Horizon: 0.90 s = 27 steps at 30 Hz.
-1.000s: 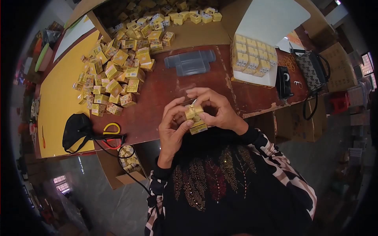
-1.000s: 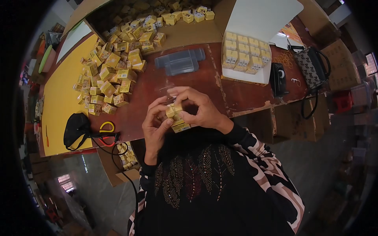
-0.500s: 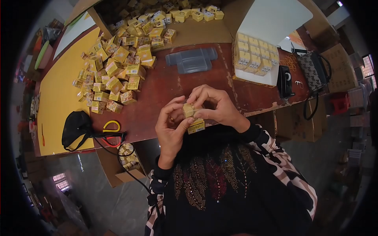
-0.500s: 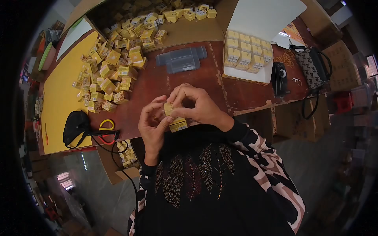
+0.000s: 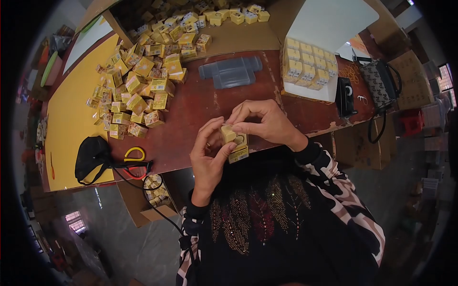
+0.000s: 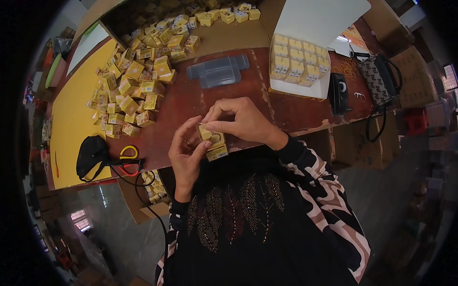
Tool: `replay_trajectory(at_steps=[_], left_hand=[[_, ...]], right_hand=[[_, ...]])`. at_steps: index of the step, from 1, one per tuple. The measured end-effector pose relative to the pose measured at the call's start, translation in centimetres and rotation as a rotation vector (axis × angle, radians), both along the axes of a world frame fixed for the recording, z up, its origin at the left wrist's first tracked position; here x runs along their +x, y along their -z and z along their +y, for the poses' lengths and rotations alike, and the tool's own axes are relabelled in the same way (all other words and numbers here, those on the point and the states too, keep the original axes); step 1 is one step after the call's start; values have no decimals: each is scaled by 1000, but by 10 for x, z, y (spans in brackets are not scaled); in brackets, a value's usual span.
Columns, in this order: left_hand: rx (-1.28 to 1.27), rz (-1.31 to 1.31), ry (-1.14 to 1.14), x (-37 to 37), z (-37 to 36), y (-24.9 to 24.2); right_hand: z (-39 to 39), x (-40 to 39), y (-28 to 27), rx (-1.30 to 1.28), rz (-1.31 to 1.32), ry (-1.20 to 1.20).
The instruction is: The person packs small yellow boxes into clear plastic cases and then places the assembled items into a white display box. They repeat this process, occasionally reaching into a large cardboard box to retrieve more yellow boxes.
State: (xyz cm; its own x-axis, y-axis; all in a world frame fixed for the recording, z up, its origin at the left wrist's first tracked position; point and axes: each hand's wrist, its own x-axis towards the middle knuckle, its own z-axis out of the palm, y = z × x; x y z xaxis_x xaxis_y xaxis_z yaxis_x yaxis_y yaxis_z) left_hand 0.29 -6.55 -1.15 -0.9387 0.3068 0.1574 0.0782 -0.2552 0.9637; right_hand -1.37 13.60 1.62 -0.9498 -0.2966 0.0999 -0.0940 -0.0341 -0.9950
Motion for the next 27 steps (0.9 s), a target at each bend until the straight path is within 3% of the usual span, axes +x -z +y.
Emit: replay_trajectory(at_steps=[6,12,15,21,24,27], left_hand=[[-9,-136,38,5,6,-15],[61,-177,44,4,5,-9],[22,-97,27,2,5,2],[-53,-26,26,-1,8,0],[-16,-24,22,-1,10,3],[-16,-47,23,-1,12,3]], right_hand=[[2,-1,-3,34,-91,102],[2,5,1,53,-15,70],[2,5,4,89,121,99],[6,2,7,-31,-38,58],[6,4,12,87,176,103],[6,7,14,64,94,124]])
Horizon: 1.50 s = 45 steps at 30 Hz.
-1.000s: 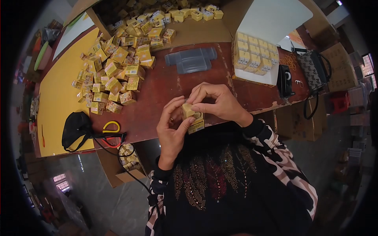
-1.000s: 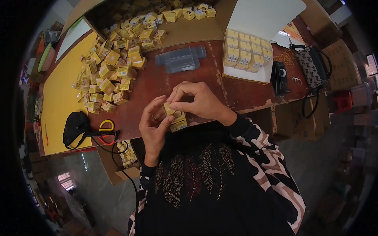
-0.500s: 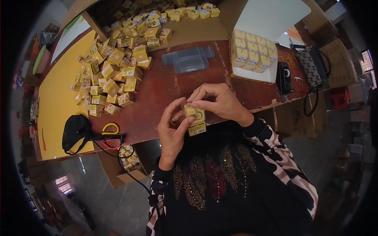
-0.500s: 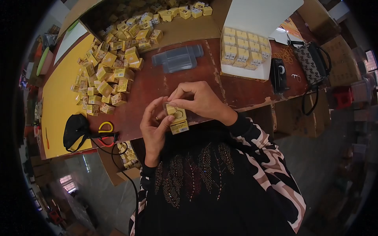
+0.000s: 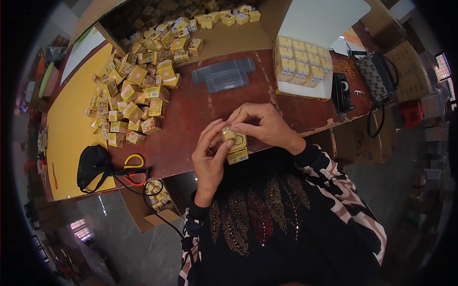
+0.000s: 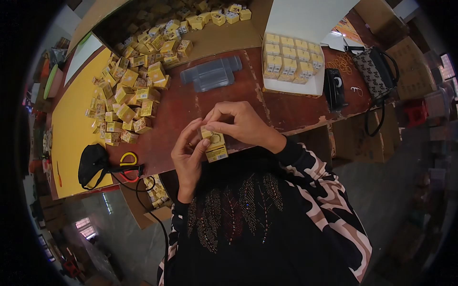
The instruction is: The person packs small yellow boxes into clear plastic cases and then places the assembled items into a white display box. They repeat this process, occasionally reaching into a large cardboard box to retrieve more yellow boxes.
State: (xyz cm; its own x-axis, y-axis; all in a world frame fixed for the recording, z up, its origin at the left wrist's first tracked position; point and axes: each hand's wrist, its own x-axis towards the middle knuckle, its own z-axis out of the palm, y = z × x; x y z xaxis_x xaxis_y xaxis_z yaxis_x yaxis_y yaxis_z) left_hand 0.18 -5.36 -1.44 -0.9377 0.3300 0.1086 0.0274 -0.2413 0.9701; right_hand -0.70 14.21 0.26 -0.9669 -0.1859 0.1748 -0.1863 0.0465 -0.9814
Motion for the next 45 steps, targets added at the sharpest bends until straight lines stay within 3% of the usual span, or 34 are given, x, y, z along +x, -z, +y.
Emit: replay_trajectory(at_steps=[3,12,19,21,28,34,37,39,41,45], left_hand=[[13,-96,40,1,1,1],[43,-216,60,2,3,-10],[-4,-161,39,2,7,-6],[4,-177,56,3,4,2],[59,-119,31,2,6,0],[3,-71,8,-1,11,5],[28,5,6,-9,11,8],[-46,-19,4,-10,8,9],[-47,-36,18,-9,13,9],[-35,-24,11,-7,22,14]], right_hand=[[5,-2,-6,-50,-130,-15],[17,-10,-6,72,-83,-75],[11,-6,-4,126,-56,21],[19,-7,-7,100,-20,-112],[20,2,-1,66,35,-186],[26,28,6,197,347,153],[84,39,-15,161,244,733],[168,48,-3,230,156,1060],[226,62,11,474,166,1062],[277,97,14,702,83,1238]])
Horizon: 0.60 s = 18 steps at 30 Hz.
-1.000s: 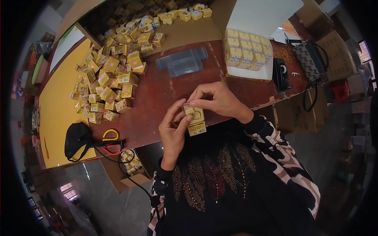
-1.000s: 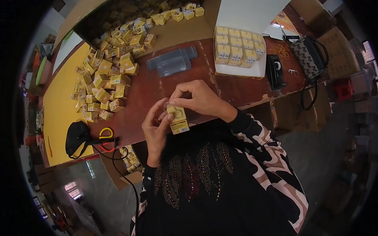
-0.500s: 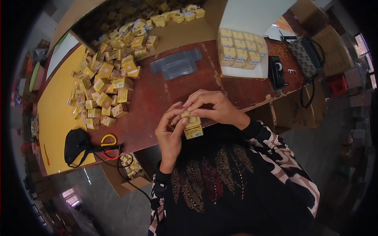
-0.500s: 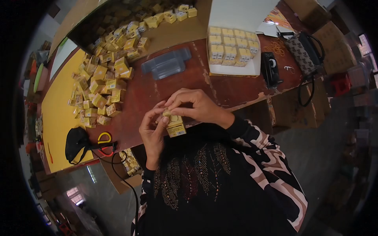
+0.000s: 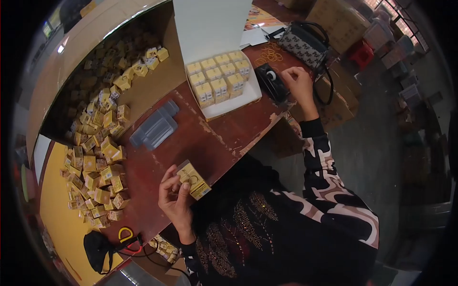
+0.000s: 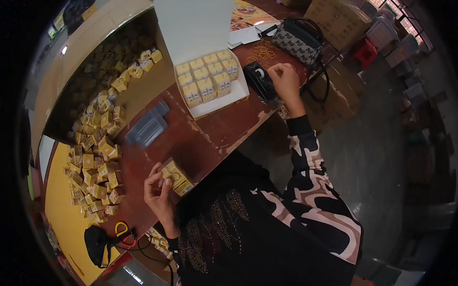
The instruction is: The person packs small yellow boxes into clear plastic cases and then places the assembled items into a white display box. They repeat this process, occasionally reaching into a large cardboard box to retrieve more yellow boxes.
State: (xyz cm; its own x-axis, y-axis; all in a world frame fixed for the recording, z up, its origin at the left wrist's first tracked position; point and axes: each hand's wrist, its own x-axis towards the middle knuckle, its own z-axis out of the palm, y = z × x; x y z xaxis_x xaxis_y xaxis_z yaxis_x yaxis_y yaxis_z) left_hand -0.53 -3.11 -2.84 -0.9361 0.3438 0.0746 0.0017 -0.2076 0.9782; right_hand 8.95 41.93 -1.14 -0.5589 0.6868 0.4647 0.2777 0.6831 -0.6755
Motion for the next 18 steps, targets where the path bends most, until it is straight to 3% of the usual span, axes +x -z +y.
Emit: replay_trajectory(at_steps=[3,5,6,8,12,14,18], left_hand=[[-3,-34,29,-2,-1,3],[-22,-14,45,-5,0,8],[-43,-2,45,-6,1,10],[-8,-31,46,-3,6,8],[-35,-32,80,-6,5,12],[-13,-35,71,-6,7,13],[-5,-84,74,-8,8,15]], right_hand=[[31,21,7,39,-141,95],[36,26,7,-318,-438,31],[41,28,12,-320,-437,36],[51,32,31,-516,-315,-227],[50,34,48,-531,-181,-190],[33,34,42,-597,58,-162],[29,51,33,-701,249,-110]])
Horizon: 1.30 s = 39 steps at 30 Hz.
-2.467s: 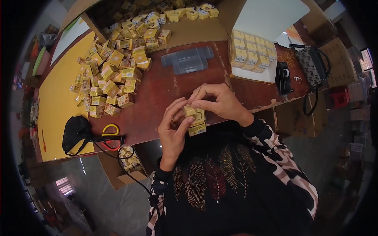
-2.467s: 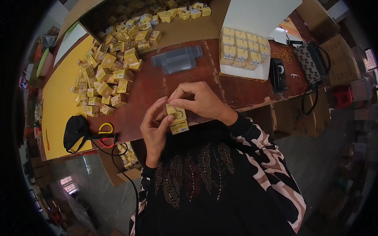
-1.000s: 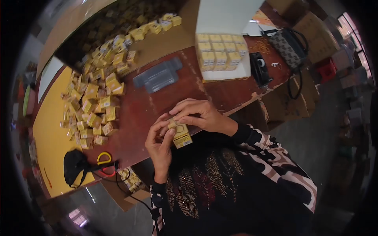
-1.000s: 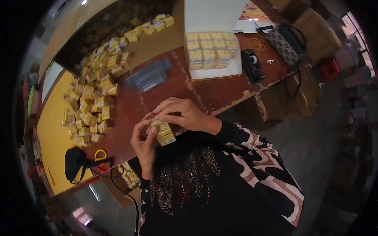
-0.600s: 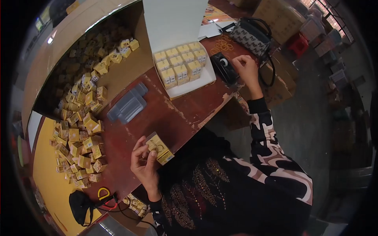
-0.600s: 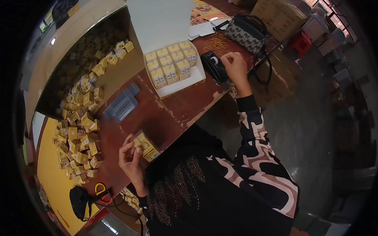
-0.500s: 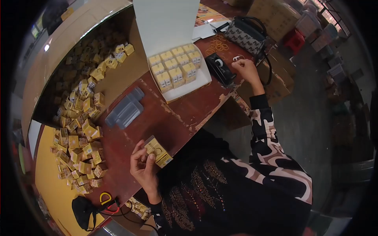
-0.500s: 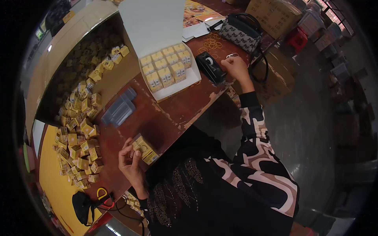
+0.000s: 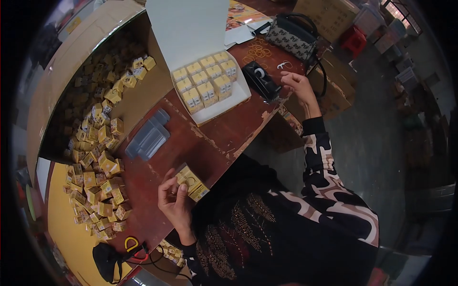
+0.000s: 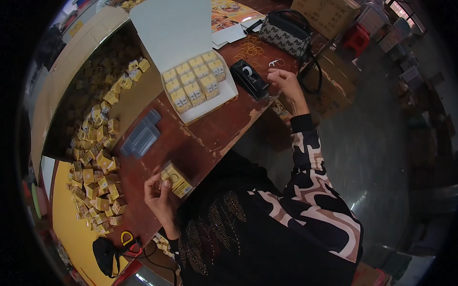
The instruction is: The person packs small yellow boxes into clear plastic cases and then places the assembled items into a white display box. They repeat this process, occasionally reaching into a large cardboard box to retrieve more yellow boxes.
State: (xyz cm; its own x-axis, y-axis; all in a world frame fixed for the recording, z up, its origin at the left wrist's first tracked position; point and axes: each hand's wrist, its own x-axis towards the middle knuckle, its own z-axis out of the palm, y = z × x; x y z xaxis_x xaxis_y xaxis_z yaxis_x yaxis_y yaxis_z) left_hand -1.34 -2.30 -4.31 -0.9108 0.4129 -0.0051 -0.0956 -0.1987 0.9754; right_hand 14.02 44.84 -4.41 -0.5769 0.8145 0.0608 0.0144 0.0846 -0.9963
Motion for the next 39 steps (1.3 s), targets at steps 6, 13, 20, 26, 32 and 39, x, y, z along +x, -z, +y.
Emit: replay_trajectory(at_steps=[6,13,20,26,32,39], left_hand=[[28,-19,27,0,7,-1],[113,19,-18,0,15,-11],[161,138,-29,2,9,-25],[259,178,-36,2,1,-31],[91,442,-108,9,4,-33],[-102,779,-194,13,9,-34]], right_hand=[[-11,17,41,8,-89,-45],[-18,13,38,324,-139,54],[-7,11,24,584,-382,34],[0,23,45,775,-426,98],[-152,-32,-66,232,68,-176],[-281,-67,-90,-346,230,-839]])
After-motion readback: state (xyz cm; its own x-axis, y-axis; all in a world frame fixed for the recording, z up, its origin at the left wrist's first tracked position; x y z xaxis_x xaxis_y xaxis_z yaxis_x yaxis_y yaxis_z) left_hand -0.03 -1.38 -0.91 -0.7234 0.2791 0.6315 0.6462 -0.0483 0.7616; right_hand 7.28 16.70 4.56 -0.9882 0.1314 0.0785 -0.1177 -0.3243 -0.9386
